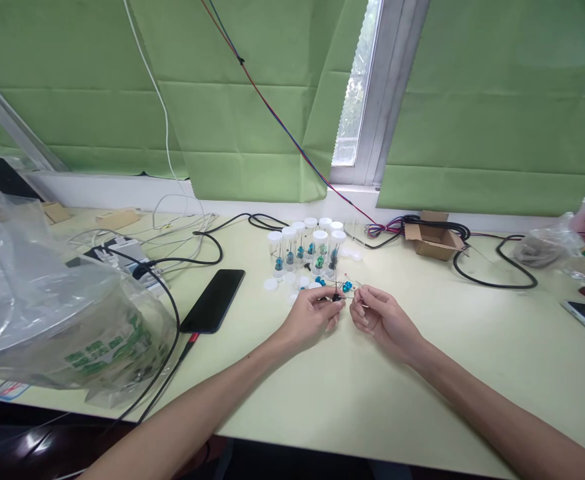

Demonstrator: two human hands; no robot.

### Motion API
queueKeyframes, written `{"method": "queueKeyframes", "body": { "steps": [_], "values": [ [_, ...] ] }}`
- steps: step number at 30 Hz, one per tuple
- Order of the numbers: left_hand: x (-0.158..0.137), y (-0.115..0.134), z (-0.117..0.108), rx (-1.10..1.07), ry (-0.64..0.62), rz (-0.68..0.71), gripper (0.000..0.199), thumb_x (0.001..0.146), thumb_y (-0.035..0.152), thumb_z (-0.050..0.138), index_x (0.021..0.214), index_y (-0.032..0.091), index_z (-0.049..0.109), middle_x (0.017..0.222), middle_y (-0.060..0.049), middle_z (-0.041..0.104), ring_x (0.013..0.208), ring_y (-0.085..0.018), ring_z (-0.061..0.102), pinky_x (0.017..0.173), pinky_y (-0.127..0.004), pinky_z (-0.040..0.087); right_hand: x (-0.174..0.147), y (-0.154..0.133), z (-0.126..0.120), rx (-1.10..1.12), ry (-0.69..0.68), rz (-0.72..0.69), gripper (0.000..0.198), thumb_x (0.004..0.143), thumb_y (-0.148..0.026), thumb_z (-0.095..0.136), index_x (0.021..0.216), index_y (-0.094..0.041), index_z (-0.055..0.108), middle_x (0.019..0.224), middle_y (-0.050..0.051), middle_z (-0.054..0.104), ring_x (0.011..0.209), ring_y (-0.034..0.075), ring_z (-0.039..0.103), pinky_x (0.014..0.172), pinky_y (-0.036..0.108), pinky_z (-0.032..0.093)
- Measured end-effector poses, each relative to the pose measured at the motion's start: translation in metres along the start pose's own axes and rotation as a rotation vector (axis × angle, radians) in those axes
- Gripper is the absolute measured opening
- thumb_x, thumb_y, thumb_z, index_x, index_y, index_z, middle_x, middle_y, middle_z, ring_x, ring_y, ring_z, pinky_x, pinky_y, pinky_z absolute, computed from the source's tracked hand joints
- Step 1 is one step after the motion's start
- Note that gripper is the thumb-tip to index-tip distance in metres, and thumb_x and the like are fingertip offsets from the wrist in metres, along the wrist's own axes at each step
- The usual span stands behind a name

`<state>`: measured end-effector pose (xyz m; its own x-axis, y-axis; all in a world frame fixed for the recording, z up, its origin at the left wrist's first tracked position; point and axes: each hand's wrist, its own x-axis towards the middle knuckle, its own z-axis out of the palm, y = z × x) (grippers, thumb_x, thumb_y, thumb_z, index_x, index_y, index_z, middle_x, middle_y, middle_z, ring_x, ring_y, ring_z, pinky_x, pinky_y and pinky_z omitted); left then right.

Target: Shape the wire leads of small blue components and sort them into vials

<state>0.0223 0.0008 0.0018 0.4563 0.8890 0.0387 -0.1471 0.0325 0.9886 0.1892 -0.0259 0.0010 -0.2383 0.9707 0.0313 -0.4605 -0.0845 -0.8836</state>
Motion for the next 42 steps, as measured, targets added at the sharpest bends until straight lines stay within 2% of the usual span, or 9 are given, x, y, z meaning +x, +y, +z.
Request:
{"method": "queueKeyframes", "body": {
  "steps": [8,16,20,23,26,29,33,39,42],
  "values": [
    [0.0,0.002,0.001,-0.007,0.013,-0.009,0.035,0.07,0.043,0.077,0.085,0.015,0.063,0.055,0.003,0.049,0.046,-0.007,0.041,0.048,-0.023,0.03,0.004,0.006,-0.002,0.336,0.065,0.157,0.018,0.083,-0.024,0.07,0.074,-0.017,0.056,0.065,-0.003,0.043,0.052,0.006,0.039,0.041,0.013,0.038],
    [0.002,0.0,0.0,0.002,0.011,-0.01,0.034,0.072,0.042,0.076,0.086,0.014,0.062,0.055,0.003,0.048,0.045,-0.007,0.041,0.047,-0.023,0.03,0.004,0.005,0.001,0.598,0.192,0.256,0.015,0.092,-0.009,0.054,0.079,-0.015,0.057,0.069,0.0,0.049,0.051,0.006,0.045,0.039,0.011,0.042],
    [0.001,0.0,0.001,-0.013,0.014,-0.009,0.036,0.07,0.043,0.077,0.085,0.013,0.063,0.053,0.004,0.047,0.044,-0.007,0.04,0.047,-0.023,0.029,0.003,0.003,0.006,0.621,0.243,0.262,0.02,0.096,-0.008,0.047,0.079,-0.015,0.057,0.066,0.0,0.051,0.05,0.006,0.047,0.037,0.011,0.041],
    [0.001,0.003,0.002,-0.023,0.025,-0.019,0.037,0.069,0.043,0.079,0.084,0.013,0.064,0.052,0.004,0.048,0.043,-0.006,0.04,0.046,-0.023,0.029,0.002,0.004,0.006,0.567,0.209,0.219,0.017,0.095,-0.01,0.051,0.08,-0.014,0.059,0.065,-0.001,0.053,0.05,0.006,0.047,0.038,0.012,0.042],
    [0.0,0.005,0.004,-0.025,0.031,-0.016,0.036,0.068,0.042,0.079,0.083,0.013,0.065,0.053,0.004,0.05,0.043,-0.006,0.041,0.046,-0.023,0.03,0.003,0.007,0.003,0.454,0.15,0.151,0.01,0.089,-0.018,0.066,0.082,-0.013,0.061,0.063,-0.002,0.053,0.051,0.005,0.047,0.04,0.012,0.042],
    [0.0,0.007,0.005,-0.023,0.042,-0.012,0.034,0.068,0.042,0.078,0.081,0.013,0.065,0.054,0.003,0.05,0.043,-0.006,0.041,0.047,-0.023,0.031,0.004,0.008,0.0,0.254,0.112,0.056,0.023,0.081,-0.031,0.077,0.085,-0.014,0.062,0.062,-0.003,0.055,0.053,0.006,0.049,0.045,0.015,0.043],
    [-0.001,0.007,0.004,-0.006,0.064,-0.004,0.032,0.069,0.041,0.077,0.08,0.014,0.064,0.055,0.003,0.05,0.043,-0.006,0.041,0.047,-0.023,0.029,0.003,0.006,-0.003,-0.137,0.139,-0.084,0.033,0.083,-0.046,0.071,0.092,-0.018,0.058,0.065,-0.002,0.06,0.055,0.01,0.054,0.048,0.021,0.044],
    [-0.001,0.007,0.002,0.049,0.08,0.013,0.028,0.074,0.039,0.073,0.082,0.014,0.062,0.054,0.004,0.05,0.044,-0.007,0.041,0.05,-0.024,0.032,0.002,-0.007,-0.017,-0.853,0.154,-0.369,0.032,0.088,-0.044,0.065,0.107,-0.02,0.056,0.075,0.001,0.064,0.062,0.016,0.061,0.058,0.029,0.049],
    [-0.001,0.007,0.001,0.061,0.085,0.032,0.026,0.076,0.038,0.072,0.081,0.014,0.063,0.055,0.004,0.05,0.045,-0.007,0.041,0.051,-0.024,0.032,0.003,-0.011,-0.025,-1.055,0.118,-0.47,0.026,0.091,-0.039,0.063,0.107,-0.02,0.059,0.079,0.003,0.065,0.069,0.017,0.063,0.065,0.031,0.052]
  ]
}}
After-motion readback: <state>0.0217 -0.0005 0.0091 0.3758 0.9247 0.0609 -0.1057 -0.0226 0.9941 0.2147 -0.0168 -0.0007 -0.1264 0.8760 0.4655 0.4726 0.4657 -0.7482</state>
